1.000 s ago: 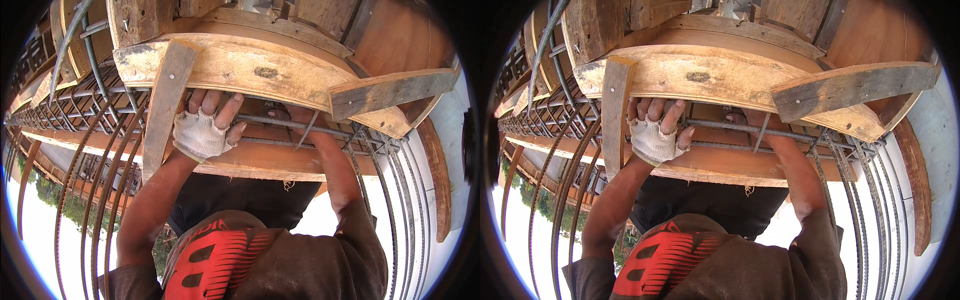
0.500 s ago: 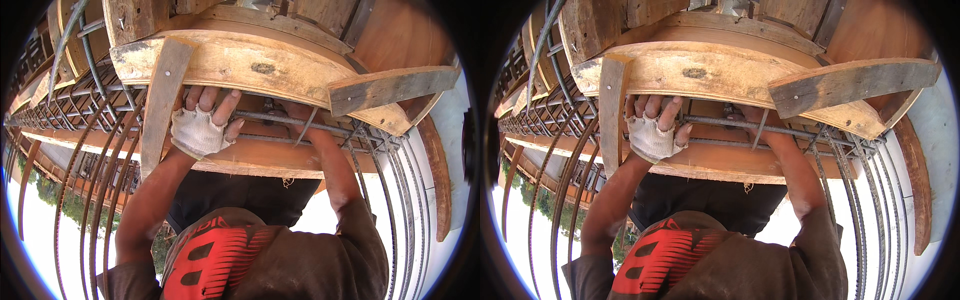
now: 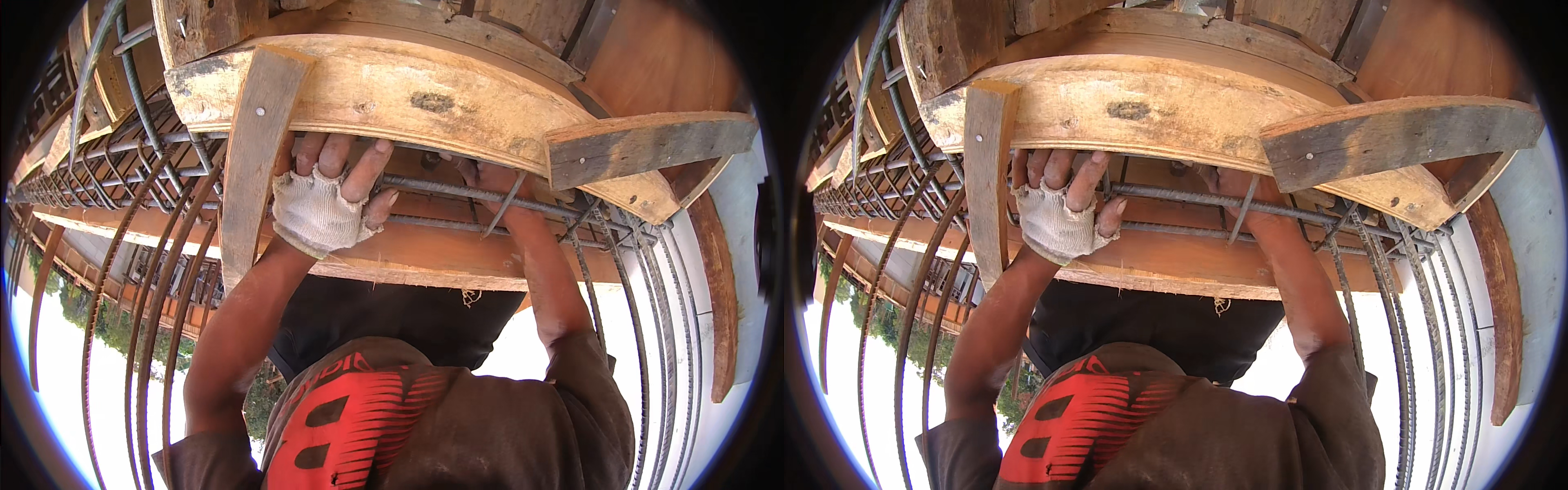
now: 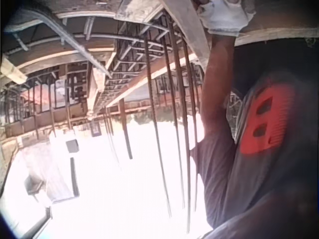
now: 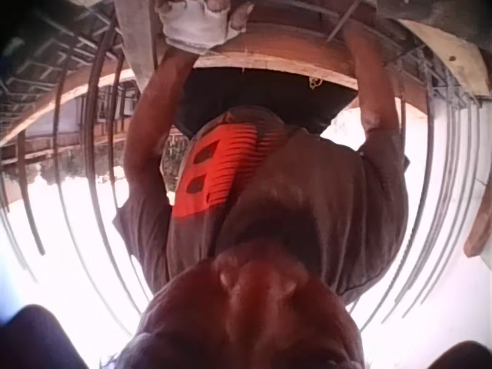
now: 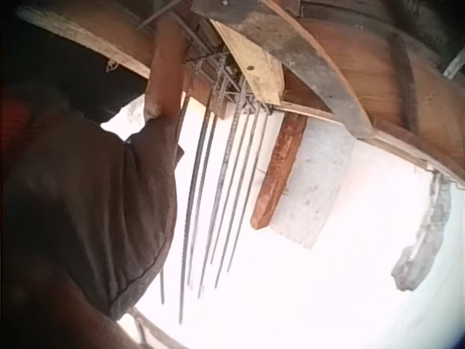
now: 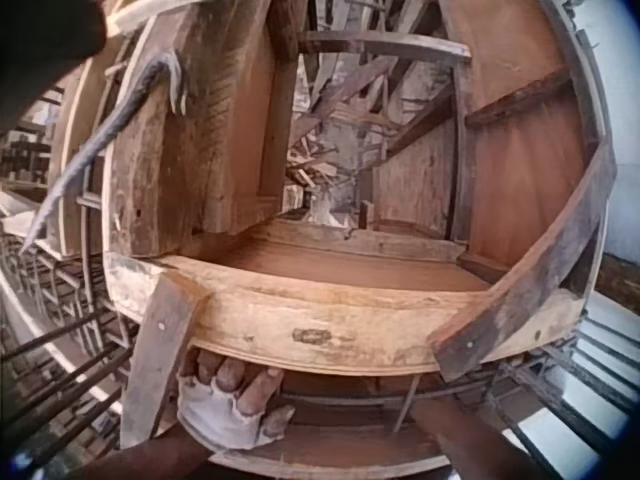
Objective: The person secures a rebar cage into a wooden form by hammering a wooden spacer and checking the metal wire ties with their hands.
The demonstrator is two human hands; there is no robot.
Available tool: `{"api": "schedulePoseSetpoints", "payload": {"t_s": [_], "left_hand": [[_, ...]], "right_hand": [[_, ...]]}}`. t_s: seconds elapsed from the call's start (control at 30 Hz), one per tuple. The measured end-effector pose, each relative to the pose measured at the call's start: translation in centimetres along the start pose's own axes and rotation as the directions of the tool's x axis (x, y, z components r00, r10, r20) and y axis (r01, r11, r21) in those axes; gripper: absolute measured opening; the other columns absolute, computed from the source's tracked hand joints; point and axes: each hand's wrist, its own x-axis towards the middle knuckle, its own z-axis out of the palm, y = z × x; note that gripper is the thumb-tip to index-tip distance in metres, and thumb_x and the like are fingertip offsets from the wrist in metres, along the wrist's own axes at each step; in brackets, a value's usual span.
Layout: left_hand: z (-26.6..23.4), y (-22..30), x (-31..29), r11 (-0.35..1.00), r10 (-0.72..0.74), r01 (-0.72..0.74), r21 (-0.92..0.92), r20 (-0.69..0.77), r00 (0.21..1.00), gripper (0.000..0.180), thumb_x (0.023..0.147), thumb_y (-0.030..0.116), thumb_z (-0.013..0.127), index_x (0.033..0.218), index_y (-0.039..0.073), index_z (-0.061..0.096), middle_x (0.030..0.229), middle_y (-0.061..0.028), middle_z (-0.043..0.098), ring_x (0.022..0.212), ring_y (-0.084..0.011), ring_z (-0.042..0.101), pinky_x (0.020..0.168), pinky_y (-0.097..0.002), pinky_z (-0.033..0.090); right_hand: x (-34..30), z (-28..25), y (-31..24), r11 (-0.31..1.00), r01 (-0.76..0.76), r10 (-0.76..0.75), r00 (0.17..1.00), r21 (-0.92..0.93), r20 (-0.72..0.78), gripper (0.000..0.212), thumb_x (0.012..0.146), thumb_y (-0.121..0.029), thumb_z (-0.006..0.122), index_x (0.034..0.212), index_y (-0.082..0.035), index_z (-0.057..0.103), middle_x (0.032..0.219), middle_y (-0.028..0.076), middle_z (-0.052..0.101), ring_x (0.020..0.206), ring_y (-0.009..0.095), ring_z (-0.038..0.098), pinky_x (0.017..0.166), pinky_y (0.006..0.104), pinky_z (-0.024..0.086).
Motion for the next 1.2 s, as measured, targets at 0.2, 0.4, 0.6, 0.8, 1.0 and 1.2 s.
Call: {"api": "schedulePoseSetpoints", "payload": {"t_s": [0.2,0.4,0.6,0.8,1.0,1.2], "left_hand": [[0.2,0.3,-0.6,1.0,-0.003,0.003,0.007,-0.017,1.0,0.06,0.085,0.05,0.065,0.136,0.021,0.054,0.126,-0.0124,0.049,0.121,-0.0347,0.046,0.108,-0.0592,0.026],[0.1,0.2,-0.2,1.0,-0.007,0.007,-0.006,-0.018,1.0,0.059,0.084,0.05,0.066,0.135,0.021,0.053,0.124,-0.0118,0.049,0.117,-0.0337,0.048,0.108,-0.0588,0.026],[0.4,-0.1,0.4,1.0,-0.007,0.007,0.014,-0.026,1.0,0.06,0.084,0.05,0.066,0.135,0.022,0.053,0.127,-0.0123,0.05,0.12,-0.0356,0.048,0.107,-0.0594,0.028],[-0.1,0.2,-0.1,0.999,-0.013,0.013,-0.036,0.0,1.0,0.06,0.085,0.05,0.065,0.137,0.021,0.053,0.128,-0.0127,0.051,0.118,-0.0356,0.049,0.107,-0.0594,0.028],[0.2,0.2,-0.3,1.0,-0.008,0.008,-0.002,-0.022,1.0,0.06,0.084,0.052,0.066,0.134,0.021,0.055,0.127,-0.0129,0.051,0.12,-0.0357,0.048,0.108,-0.0604,0.027],[0.5,0.1,-0.3,1.0,-0.013,0.012,-0.014,-0.036,0.999,0.059,0.084,0.05,0.067,0.134,0.022,0.055,0.128,-0.0121,0.05,0.121,-0.0346,0.047,0.108,-0.059,0.027]], "right_hand": [[-0.2,-0.7,0.0,0.95,-0.125,0.127,0.992,0.288,0.013,0.049,0.096,-0.045,0.064,0.137,-0.017,0.062,0.135,0.015,0.062,0.127,0.034,0.056,0.106,0.0452,0.045],[-0.7,2.4,2.4,0.992,0.085,-0.094,0.991,-0.091,-0.096,0.046,0.095,-0.035,0.069,0.137,-0.017,0.061,0.139,0.011,0.06,0.128,0.034,0.055,0.11,0.0442,0.043],[1.2,0.4,1.7,0.987,-0.072,0.063,0.996,0.141,0.062,0.052,0.096,-0.046,0.065,0.138,-0.017,0.06,0.139,0.011,0.06,0.13,0.034,0.053,0.11,0.0464,0.042],[-0.1,-0.2,0.6,0.996,-0.03,0.027,0.999,0.081,0.039,0.061,0.093,-0.053,0.065,0.142,-0.018,0.057,0.145,0.014,0.055,0.137,0.035,0.047,0.115,0.0477,0.037],[-0.6,0.9,0.8,0.998,0.062,-0.063,0.989,-0.007,-0.134,0.058,0.092,-0.048,0.069,0.14,-0.018,0.059,0.141,0.013,0.058,0.132,0.036,0.051,0.111,0.0475,0.041],[-0.5,1.1,1.2,0.996,0.089,-0.088,0.991,-0.001,-0.099,0.046,0.095,-0.042,0.067,0.133,-0.017,0.064,0.136,0.012,0.062,0.128,0.035,0.055,0.108,0.0455,0.044]]}}
